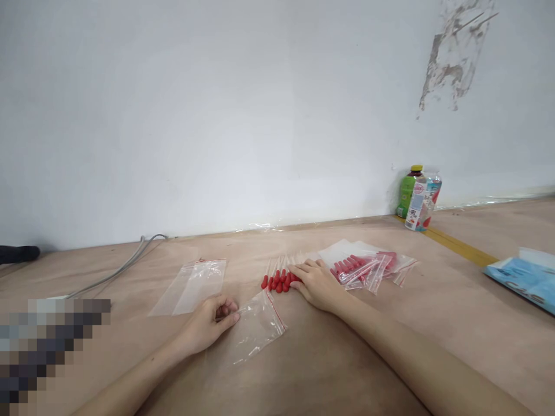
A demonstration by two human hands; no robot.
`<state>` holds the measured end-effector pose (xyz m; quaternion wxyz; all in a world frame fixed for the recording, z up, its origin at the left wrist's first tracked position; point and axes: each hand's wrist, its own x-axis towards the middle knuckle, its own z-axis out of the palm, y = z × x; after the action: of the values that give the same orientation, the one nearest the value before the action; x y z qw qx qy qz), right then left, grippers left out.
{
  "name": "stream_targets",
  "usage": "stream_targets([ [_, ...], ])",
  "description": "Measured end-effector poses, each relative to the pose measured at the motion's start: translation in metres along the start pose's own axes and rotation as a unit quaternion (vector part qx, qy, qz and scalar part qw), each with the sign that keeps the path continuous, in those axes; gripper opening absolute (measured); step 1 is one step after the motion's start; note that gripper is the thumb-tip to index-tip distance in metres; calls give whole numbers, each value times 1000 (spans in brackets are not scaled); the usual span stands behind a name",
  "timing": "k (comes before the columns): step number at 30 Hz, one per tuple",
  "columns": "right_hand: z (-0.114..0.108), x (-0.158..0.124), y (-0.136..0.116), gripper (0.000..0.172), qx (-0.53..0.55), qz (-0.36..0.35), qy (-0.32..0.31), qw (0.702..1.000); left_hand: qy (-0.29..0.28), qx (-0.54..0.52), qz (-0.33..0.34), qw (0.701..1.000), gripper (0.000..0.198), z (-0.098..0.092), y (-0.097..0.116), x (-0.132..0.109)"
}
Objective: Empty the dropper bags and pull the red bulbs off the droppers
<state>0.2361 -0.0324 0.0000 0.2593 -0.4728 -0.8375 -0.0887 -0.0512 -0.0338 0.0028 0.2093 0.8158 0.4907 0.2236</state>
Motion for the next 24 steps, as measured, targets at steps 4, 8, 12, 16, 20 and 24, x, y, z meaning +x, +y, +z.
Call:
stream_targets([
  [4, -16, 2, 11, 32, -18, 108, 35, 993, -7, 18, 17, 1000, 15, -5, 5, -2],
  [8, -39, 1, 42, 28, -116, 267, 19, 957, 15, -13, 18, 1000, 14, -18, 2, 3],
  [12, -57, -6, 66, 29, -168, 364, -37, 916, 140, -56, -4, 989, 11, -38, -20, 18],
  [16, -61, -12, 79, 40, -194, 415, -66, 886, 220, 62, -79, 970, 20, -54, -54, 28],
  [20, -61, -15, 93, 43, -168, 477, -114, 855, 210, 178, -118, 954, 26, -55, -80, 28],
  [24, -61, -16, 103, 37, -103, 497, -115, 854, 211, 232, -130, 941, 23, -47, -83, 23],
])
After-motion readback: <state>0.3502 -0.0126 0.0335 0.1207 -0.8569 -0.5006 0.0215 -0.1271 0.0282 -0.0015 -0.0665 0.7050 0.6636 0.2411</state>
